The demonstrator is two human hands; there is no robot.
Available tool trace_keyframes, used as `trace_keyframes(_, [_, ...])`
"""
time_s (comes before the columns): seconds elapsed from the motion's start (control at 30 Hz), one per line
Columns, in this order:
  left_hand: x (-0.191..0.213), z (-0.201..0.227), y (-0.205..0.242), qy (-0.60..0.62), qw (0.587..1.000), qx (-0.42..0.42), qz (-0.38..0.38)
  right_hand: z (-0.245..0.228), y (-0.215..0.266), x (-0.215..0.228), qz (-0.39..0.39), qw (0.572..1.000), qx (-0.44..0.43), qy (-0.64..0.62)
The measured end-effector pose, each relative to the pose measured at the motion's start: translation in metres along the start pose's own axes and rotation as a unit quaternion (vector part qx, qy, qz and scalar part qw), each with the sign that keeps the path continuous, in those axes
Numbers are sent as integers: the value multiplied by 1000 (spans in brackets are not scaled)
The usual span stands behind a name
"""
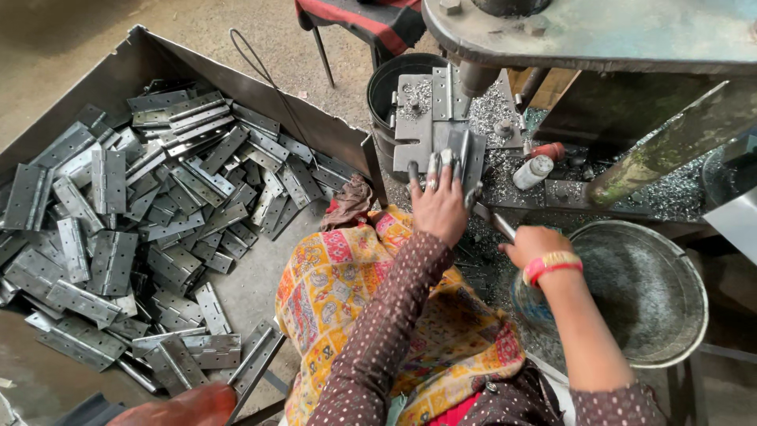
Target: The person repeatedly picks up metal hinge pieces from a bin, places them under a drill press, and operates the machine to drill holes. After drilling, the person removes the piece and drops it into a pile of finished items.
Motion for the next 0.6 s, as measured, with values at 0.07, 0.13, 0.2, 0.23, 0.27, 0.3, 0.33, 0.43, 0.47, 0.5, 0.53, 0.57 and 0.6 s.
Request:
trace_keyframes(0.07, [1, -4, -17, 17, 999, 19, -19, -2, -9, 1, -27, 999, 20, 2])
trace_keyframes(0.13, [4, -12, -31, 21, 999, 38, -7, -4, -11, 2, -43, 998, 37, 3])
trace_keyframes(0.2, [4, -19, -40, 13, 998, 58, 32, -4, -9, 3, -33, 999, 24, 2])
trace_keyframes(0.23, [2, -20, -42, 16, 998, 53, 30, -4, -7, 3, -28, 999, 17, 1])
trace_keyframes(0.27, [-1, -21, -41, 18, 998, 48, 26, -4, -4, 3, -28, 999, 16, 1])
trace_keyframes(0.3, [-4, -21, -41, 20, 999, 43, 22, -5, -1, 3, -28, 999, 16, 0])
trace_keyframes(0.33, [-6, -21, -41, 25, 999, 43, 22, -6, 0, 5, -27, 999, 16, -1])
trace_keyframes(0.43, [-10, -24, -43, 35, 998, 43, 17, -8, -1, 10, -31, 1000, 3, 3])
trace_keyframes(0.47, [-12, -25, -45, 36, 998, 43, 13, -8, -2, 9, -29, 1000, 1, 0])
trace_keyframes(0.5, [-13, -26, -47, 38, 998, 44, 9, -7, -3, 7, -28, 1000, -1, -4])
trace_keyframes(0.53, [-12, -26, -51, 22, 999, 44, 16, -5, -4, 3, -25, 1000, -3, -6])
trace_keyframes(0.57, [-12, -27, -55, 7, 999, 44, 23, -3, -6, -2, -10, 1000, 2, -6])
trace_keyframes(0.6, [-10, -27, -58, -9, 999, 44, 31, -1, -8, -8, 6, 1000, 8, -7])
Point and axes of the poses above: each hand's wrist, its own y-axis away from the middle knuckle, its own x-axis out of the back of the hand, z = x × y, the point moved 3 cm from there along -y, towards the middle knuckle, and after that the axes turned 12 degrees about -x, right-handed, at the moved point
